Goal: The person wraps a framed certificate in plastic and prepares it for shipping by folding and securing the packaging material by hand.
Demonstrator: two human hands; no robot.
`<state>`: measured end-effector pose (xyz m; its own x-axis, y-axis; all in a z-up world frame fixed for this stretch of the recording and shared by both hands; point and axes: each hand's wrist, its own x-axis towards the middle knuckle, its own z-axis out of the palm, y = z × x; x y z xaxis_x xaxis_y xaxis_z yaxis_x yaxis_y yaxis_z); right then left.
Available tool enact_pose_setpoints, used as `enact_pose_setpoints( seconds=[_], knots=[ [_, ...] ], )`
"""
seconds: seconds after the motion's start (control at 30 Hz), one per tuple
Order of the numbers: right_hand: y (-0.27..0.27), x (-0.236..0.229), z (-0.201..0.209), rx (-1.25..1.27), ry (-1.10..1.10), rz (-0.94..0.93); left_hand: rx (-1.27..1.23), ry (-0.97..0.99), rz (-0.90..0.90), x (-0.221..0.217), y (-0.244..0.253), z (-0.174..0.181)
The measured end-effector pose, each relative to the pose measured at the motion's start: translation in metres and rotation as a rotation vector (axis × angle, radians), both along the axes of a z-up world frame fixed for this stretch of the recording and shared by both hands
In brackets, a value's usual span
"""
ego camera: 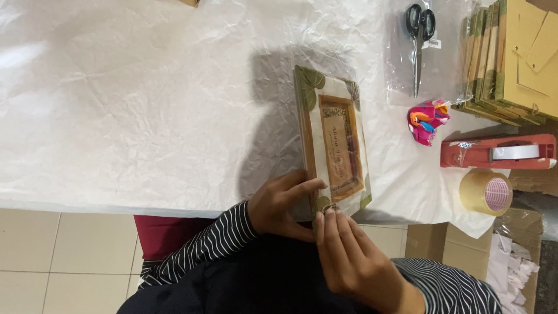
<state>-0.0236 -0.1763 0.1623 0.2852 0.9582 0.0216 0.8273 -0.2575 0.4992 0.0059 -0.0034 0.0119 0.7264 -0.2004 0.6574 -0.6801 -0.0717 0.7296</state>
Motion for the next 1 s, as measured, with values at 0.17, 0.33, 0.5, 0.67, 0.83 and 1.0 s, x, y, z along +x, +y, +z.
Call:
enact_pose_setpoints(
  seconds=[0.17, 0.33, 0.5, 0.67, 0.83, 1.0],
  knots=[
    [0.006, -0.006, -0.002, -0.169, -0.204, -0.003, -0.005, -0.032, 0.03, -0.002, -0.003, -0.01],
    [0.003, 0.003, -0.001, -0.229, -0.152, 0.077, 0.012, -0.045, 0.046, -0.002, -0.005, -0.009],
    [0.0, 0.013, 0.001, -0.241, -0.091, 0.136, 0.026, -0.053, 0.069, -0.003, -0.008, -0.005],
    [-0.001, 0.017, 0.0, -0.255, -0.085, 0.172, 0.016, -0.084, 0.075, -0.003, -0.009, -0.006],
    [-0.001, 0.02, -0.002, -0.258, -0.081, 0.184, 0.006, -0.096, 0.097, -0.004, -0.011, -0.006],
    [0.0, 0.021, -0.002, -0.259, -0.082, 0.188, 0.012, -0.124, 0.116, -0.004, -0.011, -0.007]
  ],
)
